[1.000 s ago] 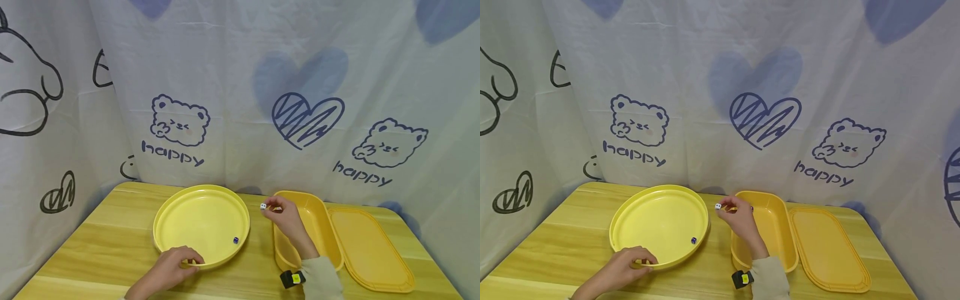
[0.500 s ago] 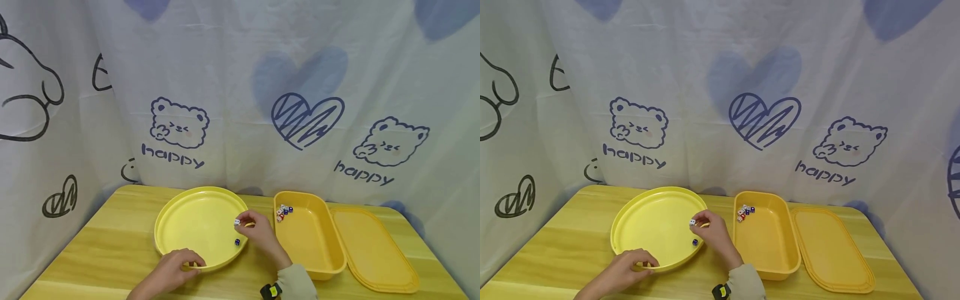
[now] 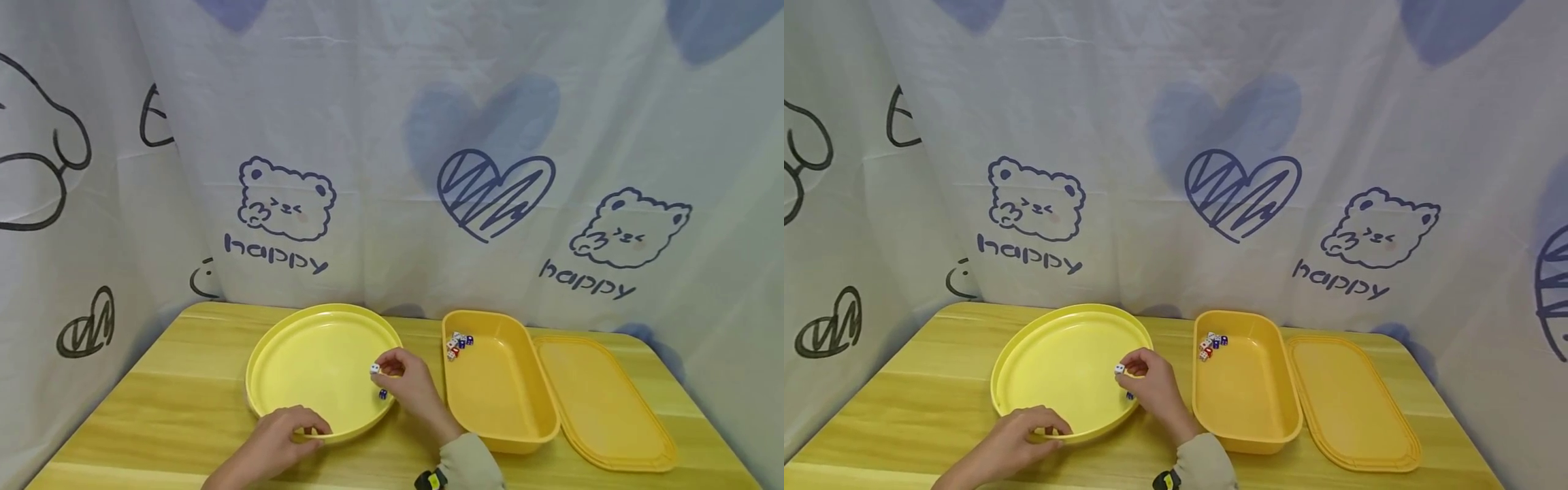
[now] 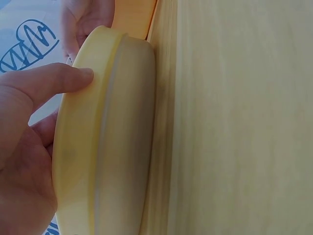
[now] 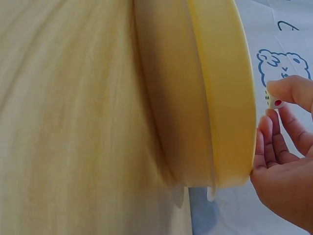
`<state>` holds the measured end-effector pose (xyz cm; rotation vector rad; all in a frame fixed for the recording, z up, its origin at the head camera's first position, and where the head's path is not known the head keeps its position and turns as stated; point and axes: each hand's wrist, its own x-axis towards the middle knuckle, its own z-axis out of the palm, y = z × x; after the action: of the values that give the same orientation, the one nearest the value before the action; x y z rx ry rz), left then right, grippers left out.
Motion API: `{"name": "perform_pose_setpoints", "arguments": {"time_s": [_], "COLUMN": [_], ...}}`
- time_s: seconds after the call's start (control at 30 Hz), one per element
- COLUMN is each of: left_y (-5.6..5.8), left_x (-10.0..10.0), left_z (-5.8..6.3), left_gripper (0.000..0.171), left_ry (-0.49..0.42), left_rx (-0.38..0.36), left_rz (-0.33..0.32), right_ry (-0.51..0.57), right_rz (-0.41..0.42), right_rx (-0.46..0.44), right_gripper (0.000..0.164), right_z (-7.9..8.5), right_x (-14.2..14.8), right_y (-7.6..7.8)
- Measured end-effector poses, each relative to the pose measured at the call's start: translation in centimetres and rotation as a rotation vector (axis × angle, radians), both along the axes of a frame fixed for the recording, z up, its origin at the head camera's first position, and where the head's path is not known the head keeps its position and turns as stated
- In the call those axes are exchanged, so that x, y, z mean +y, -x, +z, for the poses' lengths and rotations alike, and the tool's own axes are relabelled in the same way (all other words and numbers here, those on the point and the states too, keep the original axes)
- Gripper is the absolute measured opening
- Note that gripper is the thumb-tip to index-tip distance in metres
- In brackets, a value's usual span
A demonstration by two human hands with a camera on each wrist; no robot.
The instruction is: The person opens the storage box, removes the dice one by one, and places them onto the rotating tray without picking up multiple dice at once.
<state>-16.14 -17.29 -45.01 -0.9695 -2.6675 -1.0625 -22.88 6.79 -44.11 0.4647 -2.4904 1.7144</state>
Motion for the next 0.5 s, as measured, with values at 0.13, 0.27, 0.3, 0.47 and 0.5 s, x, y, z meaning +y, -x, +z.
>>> {"name": "perform_pose_setpoints", "arguments": {"time_s": [0.13, 0.27, 0.3, 0.47, 0.5], "left_y": [0.02, 0.05, 0.06, 0.1, 0.12], "left_x": [-0.09, -0.12, -0.12, -0.1, -0.08], "left_z": [-0.09, -0.13, -0.11, -0.11, -0.12], "left_gripper": [0.01, 0.01, 0.01, 0.01, 0.01], "left_ry": [-0.002, 0.0, 0.001, 0.003, 0.004], "left_rx": [0.002, 0.002, 0.0, -0.01, -0.008], "left_rz": [0.0, 0.001, 0.002, 0.003, 0.004], "right_ry": [-0.007, -0.017, -0.019, -0.023, -0.019], "right_rz": [0.002, 0.016, 0.027, 0.079, 0.085], "right_rx": [0.026, 0.023, 0.02, 0.027, 0.033], "right_gripper": [0.016, 0.019, 0.021, 0.029, 0.028], "right_z": [-0.08, -0.06, -0.05, 0.16, 0.2], "right_x": [-0.11, -0.05, -0.01, 0.19, 0.23], "right_y": [-0.1, -0.08, -0.05, -0.04, -0.06]}}
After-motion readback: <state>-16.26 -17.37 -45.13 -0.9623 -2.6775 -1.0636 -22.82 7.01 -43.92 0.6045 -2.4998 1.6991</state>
